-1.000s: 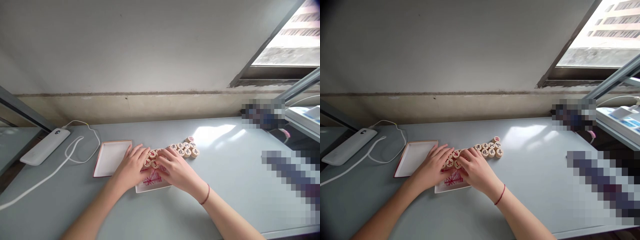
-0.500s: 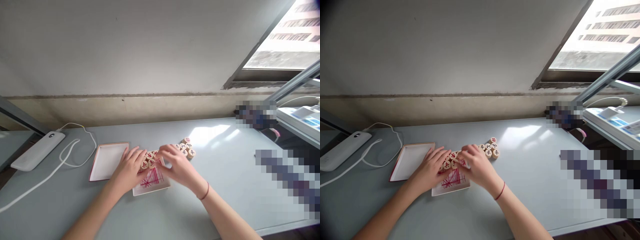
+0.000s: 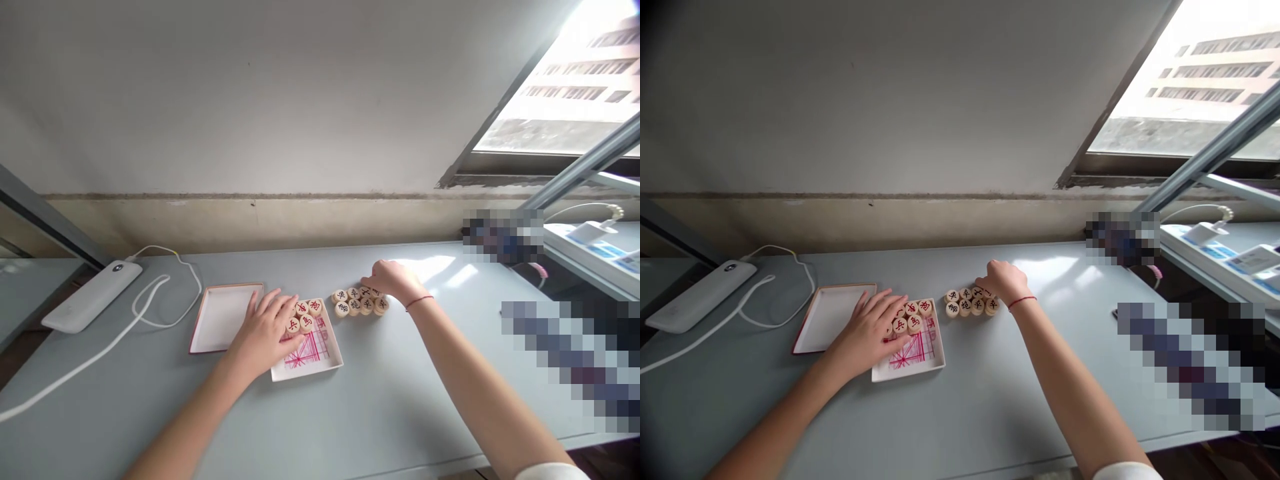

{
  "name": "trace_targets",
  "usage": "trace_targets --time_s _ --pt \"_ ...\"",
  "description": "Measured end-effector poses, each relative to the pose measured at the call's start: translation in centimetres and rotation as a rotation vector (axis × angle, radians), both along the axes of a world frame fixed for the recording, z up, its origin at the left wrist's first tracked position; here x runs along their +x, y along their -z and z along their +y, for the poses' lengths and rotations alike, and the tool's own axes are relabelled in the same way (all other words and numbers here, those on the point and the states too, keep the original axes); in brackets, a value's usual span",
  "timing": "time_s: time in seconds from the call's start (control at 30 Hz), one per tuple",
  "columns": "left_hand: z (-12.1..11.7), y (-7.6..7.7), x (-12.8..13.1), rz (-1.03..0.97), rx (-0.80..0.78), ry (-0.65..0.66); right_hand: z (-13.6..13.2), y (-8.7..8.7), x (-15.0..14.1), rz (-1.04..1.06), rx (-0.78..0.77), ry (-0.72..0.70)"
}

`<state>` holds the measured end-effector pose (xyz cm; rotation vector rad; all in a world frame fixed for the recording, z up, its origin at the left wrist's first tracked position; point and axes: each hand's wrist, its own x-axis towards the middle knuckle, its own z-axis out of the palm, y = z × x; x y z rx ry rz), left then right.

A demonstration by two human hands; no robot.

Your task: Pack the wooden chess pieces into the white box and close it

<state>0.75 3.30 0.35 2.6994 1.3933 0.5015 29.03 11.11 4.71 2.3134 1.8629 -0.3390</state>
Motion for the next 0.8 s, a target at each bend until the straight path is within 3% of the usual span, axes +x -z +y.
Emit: trace_targets --time_s 0.07,0.13,0.23,0.3,0.43,0.57,0.8 --pt "0.1 -0.2 -0.1 -0.031 0.031 0.003 -0.3 -0.4 -0.3 -0.021 0.033 0.002" --pt "0.1 -0.5 0.0 -0.075 0.089 0.02 -1.4 -1.0 -0.9 0.018 0.162 -0.029" --pt "-0.1 -1.1 0.7 -0.162 0.19 0.057 -4.4 -1.7 -2.7 0.409 0.384 -0.244" --pt "-0.6 -1.6 1.3 -0.221 0.218 0.081 -6.6 -1.7 -4.4 0.75 0.307 -0.362" --pt "-1.5 -2.1 2.3 -0.316 0.168 0.14 -9.2 -0.6 -7.0 1.124 0.172 -0.434" --pt "-1.8 -2.1 2.6 -0.383 0.127 0.119 -9.0 0.5 -7.0 1.286 0.136 -0.367" --pt "-1.4 -2.0 2.9 -0.331 0.028 0.131 -7.6 0.9 -4.4 1.411 0.285 -0.017"
